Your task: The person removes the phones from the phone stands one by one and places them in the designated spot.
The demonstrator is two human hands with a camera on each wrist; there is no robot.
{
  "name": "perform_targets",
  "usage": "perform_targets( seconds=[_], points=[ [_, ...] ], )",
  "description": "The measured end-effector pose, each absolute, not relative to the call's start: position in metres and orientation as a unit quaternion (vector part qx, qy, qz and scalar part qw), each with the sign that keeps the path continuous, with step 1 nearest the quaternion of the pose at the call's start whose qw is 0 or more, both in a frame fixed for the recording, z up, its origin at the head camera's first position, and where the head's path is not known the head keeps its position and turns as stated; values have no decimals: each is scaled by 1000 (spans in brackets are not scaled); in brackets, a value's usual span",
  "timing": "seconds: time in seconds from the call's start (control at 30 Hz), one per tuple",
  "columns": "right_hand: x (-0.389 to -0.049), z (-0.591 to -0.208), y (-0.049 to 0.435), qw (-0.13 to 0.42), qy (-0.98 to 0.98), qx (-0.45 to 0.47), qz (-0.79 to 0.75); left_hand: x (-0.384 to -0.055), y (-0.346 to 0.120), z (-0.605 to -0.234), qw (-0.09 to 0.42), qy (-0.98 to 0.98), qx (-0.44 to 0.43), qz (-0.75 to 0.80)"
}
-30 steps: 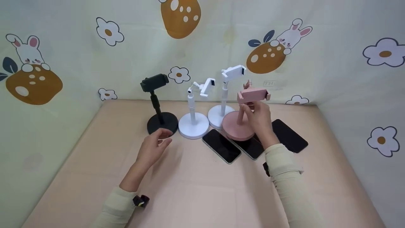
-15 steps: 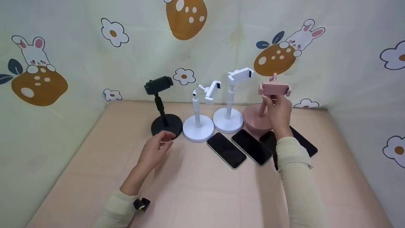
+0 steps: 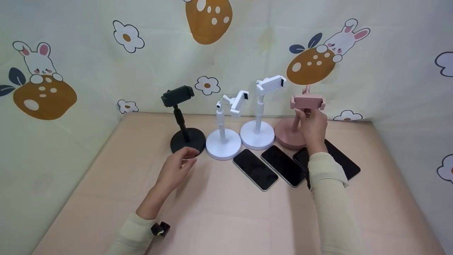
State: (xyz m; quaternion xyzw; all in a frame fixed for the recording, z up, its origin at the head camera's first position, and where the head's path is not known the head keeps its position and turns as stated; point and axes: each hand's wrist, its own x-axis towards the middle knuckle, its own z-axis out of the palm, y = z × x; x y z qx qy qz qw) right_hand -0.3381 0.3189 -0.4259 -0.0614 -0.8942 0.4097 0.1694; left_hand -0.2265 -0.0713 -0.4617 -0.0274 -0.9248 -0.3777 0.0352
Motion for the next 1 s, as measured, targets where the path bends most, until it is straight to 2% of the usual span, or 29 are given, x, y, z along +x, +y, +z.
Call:
perform_targets(
  seconds=[0.23, 0.43, 0.8, 1.0],
  points=[
    [-338, -436, 313, 203, -899, -48, 385, -228, -72, -460, 36, -926, -35, -374],
    [-342, -436, 310, 161, -905, -59, 390, -230, -69, -459, 30, -927, -41, -373],
    [-342, -443, 319, 168, -891, -82, 415, -229, -67, -458, 26, -927, -45, -371],
    [-340, -438, 327, 114, -898, -61, 419, -231, -66, -457, 23, -927, -49, -372]
  ],
)
